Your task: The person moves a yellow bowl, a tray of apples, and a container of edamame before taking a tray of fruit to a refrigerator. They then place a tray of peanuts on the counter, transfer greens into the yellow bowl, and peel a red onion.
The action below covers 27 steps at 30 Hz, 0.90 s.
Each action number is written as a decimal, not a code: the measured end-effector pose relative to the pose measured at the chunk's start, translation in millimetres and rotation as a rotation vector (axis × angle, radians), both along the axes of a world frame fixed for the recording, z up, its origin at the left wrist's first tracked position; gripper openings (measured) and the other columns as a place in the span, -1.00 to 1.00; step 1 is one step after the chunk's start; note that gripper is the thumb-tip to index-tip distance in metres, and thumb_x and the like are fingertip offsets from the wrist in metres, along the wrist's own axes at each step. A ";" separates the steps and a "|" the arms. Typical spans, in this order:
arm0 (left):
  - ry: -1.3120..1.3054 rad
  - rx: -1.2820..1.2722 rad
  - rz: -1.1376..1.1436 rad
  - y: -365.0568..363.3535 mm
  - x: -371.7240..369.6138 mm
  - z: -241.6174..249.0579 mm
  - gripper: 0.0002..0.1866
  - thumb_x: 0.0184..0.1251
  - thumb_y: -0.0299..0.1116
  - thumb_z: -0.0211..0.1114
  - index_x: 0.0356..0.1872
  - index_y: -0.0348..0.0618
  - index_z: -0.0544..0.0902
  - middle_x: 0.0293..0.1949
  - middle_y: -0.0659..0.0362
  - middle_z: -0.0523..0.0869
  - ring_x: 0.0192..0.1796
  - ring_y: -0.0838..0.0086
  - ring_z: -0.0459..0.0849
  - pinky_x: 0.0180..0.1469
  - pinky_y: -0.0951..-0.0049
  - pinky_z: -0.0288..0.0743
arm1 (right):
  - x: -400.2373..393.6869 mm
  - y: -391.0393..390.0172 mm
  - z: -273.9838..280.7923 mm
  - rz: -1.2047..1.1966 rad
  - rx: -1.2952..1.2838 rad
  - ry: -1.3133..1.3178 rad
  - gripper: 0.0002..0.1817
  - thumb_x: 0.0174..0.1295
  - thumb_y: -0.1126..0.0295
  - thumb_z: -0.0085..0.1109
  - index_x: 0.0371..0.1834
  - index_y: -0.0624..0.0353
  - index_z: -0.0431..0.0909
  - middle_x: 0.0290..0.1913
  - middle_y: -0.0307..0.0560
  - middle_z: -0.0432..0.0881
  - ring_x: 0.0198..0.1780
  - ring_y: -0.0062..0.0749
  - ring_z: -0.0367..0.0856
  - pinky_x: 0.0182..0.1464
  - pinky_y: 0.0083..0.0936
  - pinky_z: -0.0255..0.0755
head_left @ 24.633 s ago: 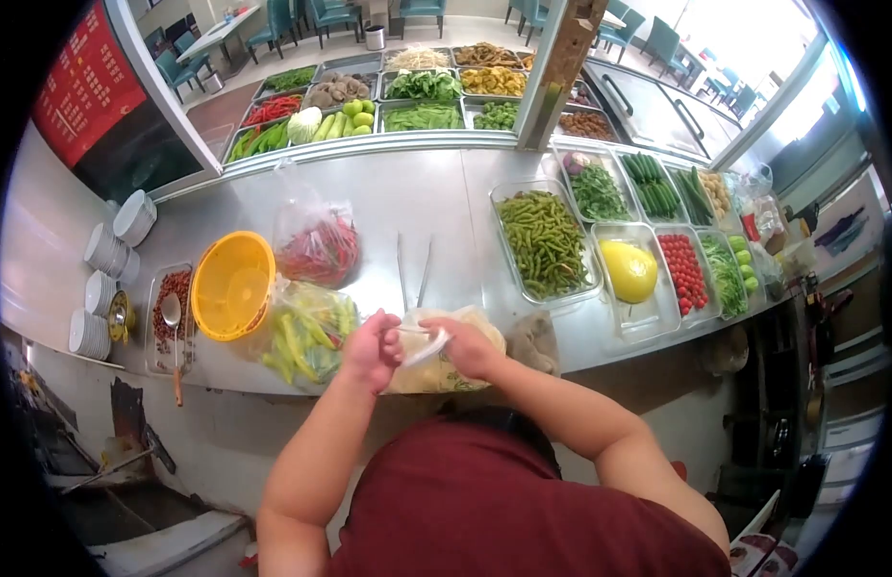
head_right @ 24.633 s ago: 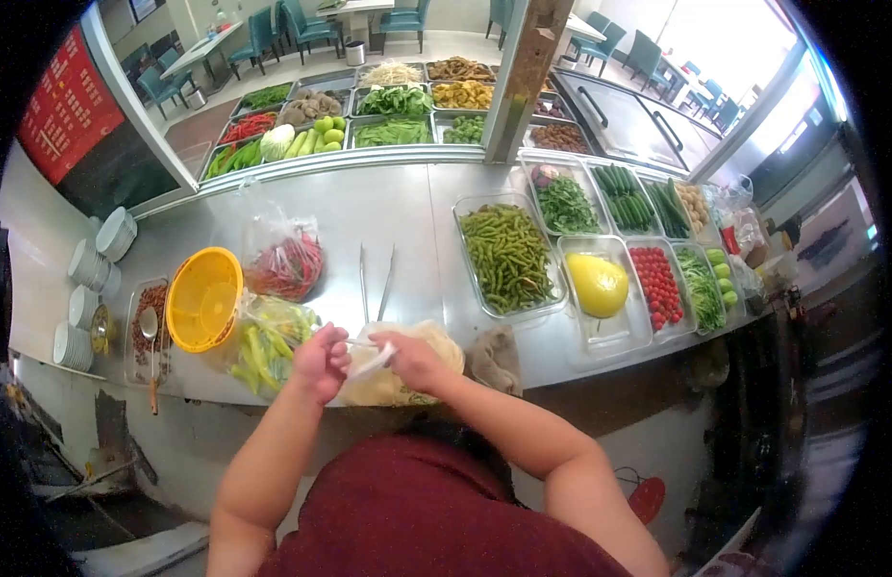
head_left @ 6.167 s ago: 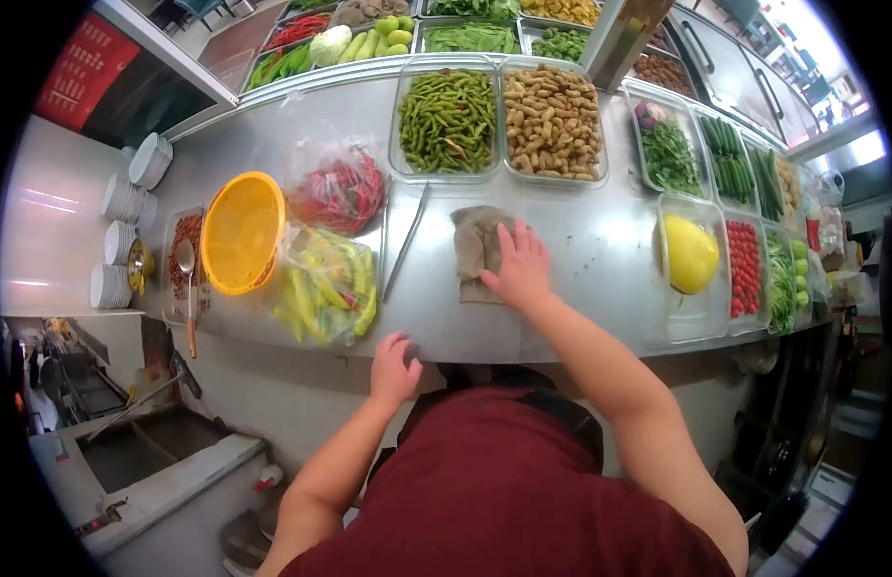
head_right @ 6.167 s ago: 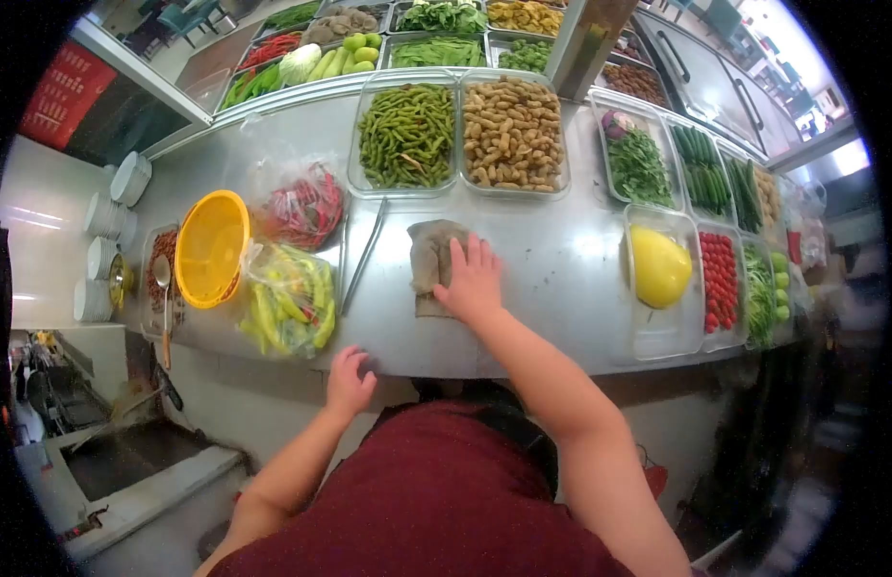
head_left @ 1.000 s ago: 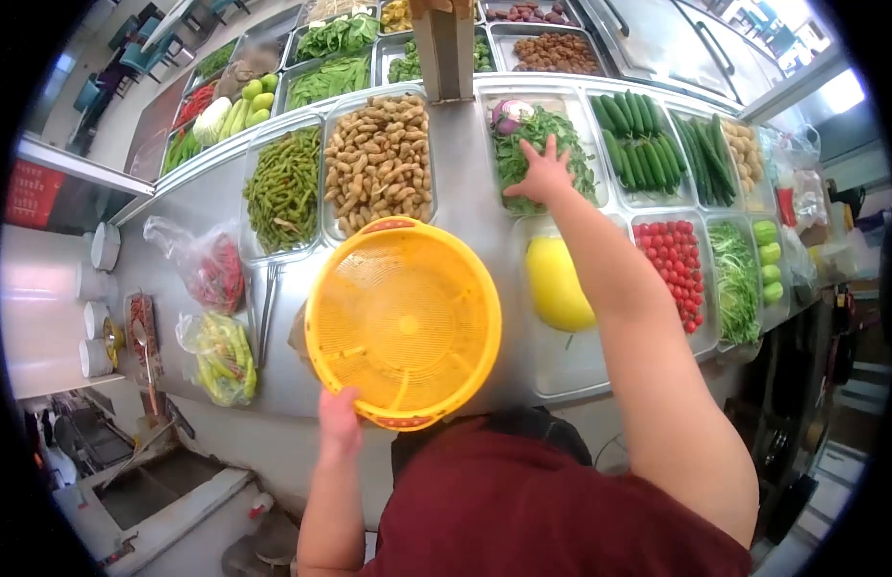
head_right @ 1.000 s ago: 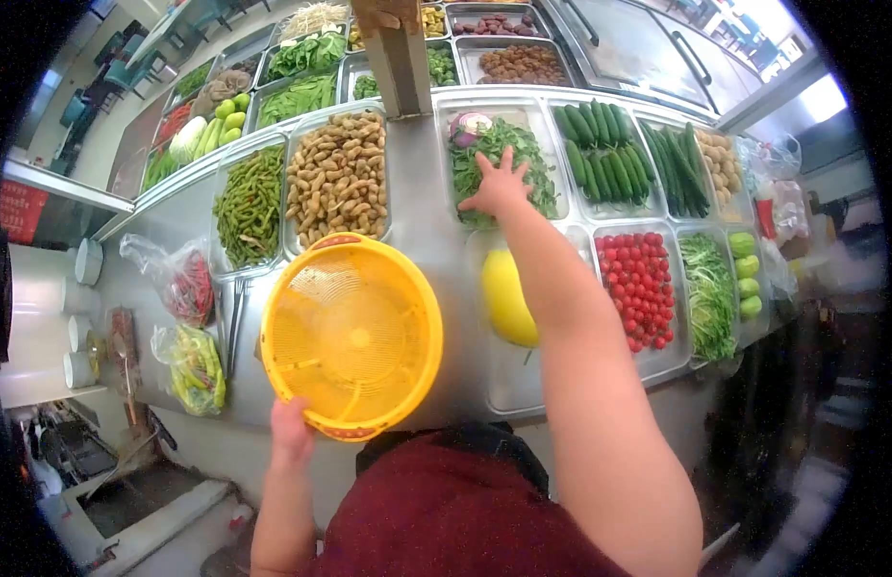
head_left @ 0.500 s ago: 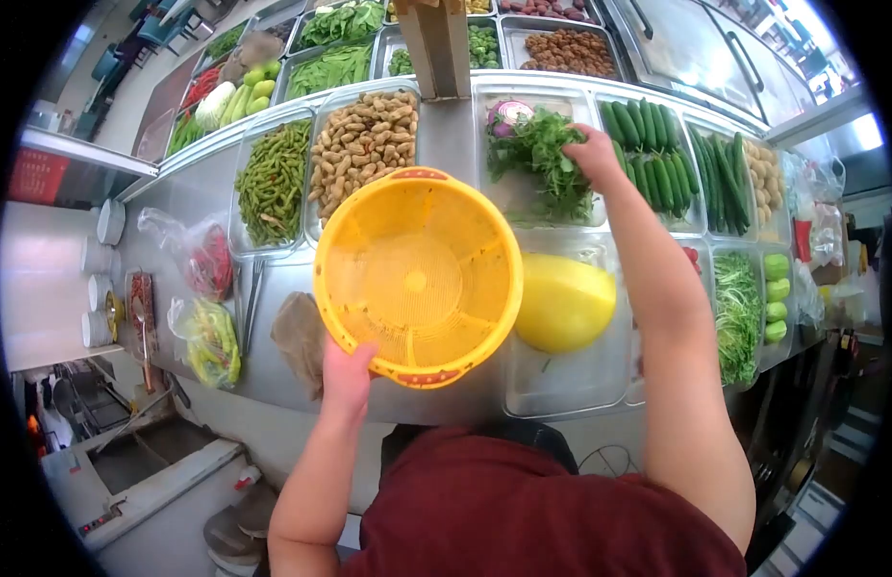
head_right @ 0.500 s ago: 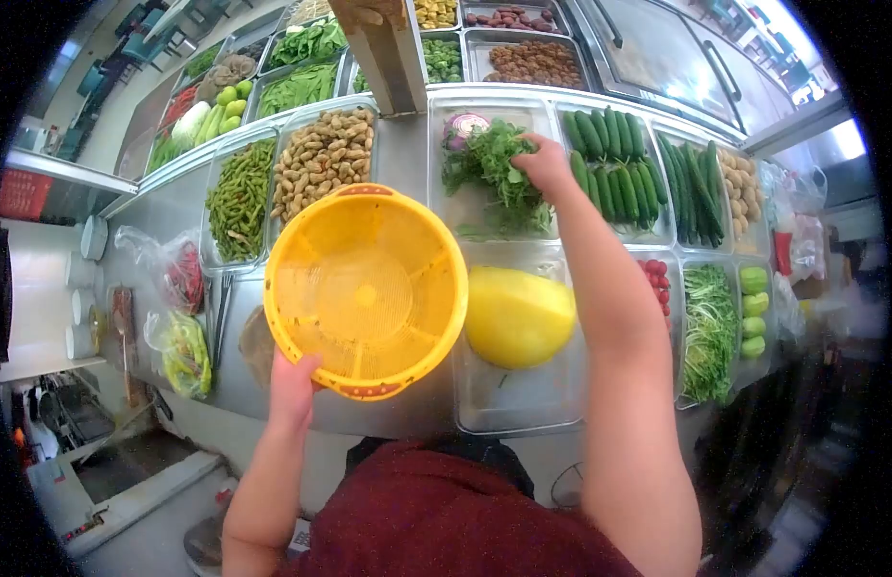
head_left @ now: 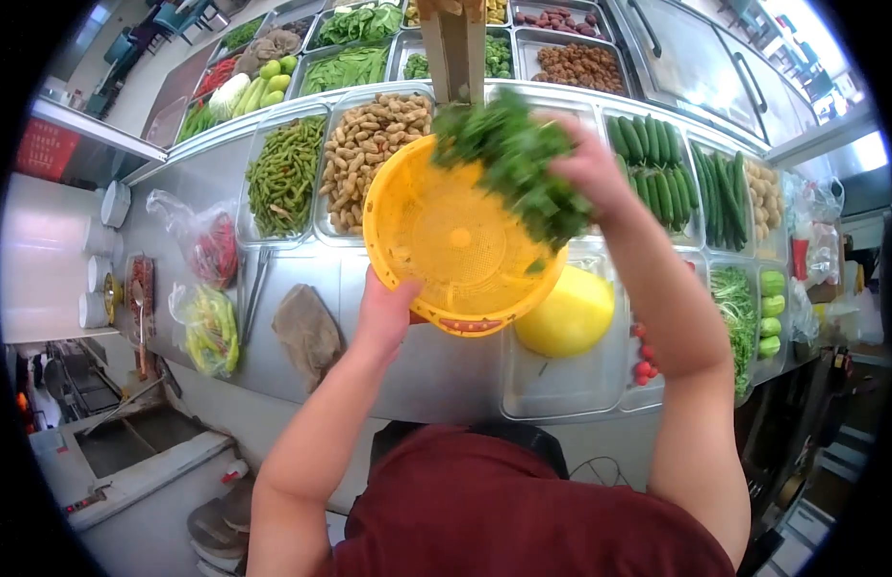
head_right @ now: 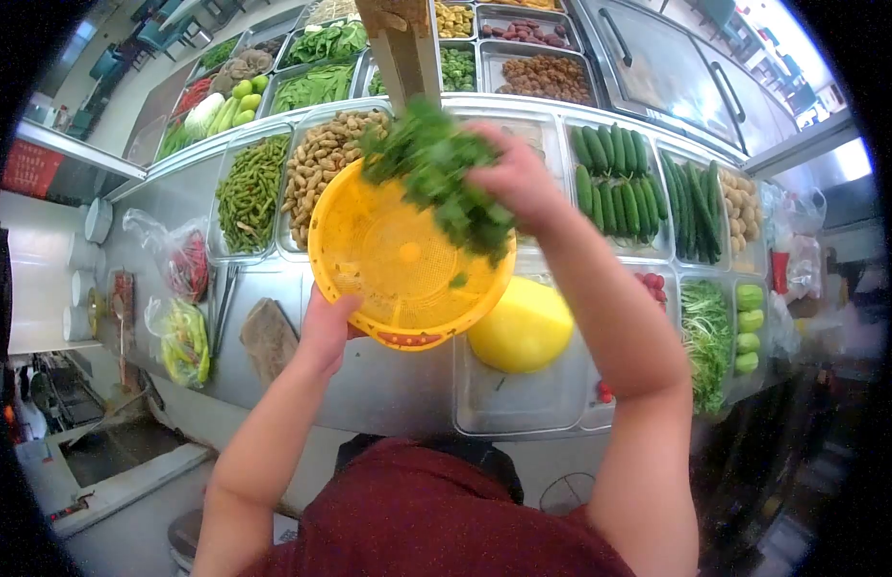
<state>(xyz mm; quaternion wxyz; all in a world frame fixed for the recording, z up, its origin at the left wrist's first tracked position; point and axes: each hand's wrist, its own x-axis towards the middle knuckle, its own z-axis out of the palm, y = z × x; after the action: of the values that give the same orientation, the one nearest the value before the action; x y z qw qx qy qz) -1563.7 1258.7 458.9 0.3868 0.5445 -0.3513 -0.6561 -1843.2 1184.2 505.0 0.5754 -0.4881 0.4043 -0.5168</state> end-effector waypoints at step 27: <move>-0.096 0.113 0.166 87.5 97.4 -69.7 -0.39 0.06 -0.73 0.03 0.25 -0.26 0.33 0.11 0.11 0.52 0.13 0.34 0.52 0.18 0.37 0.40 | -60.8 -99.2 -198.9 -0.357 0.245 1.446 -0.52 0.02 0.07 0.38 -0.09 0.17 0.60 -0.05 0.05 0.61 0.12 -0.06 0.53 0.14 -0.21 0.45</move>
<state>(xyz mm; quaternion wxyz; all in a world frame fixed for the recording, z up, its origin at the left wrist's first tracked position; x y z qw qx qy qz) -1466.3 1346.2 389.2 0.3911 0.6236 -0.2856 -0.6137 -1904.1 1085.0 306.1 0.1244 -0.5653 0.8087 -0.1043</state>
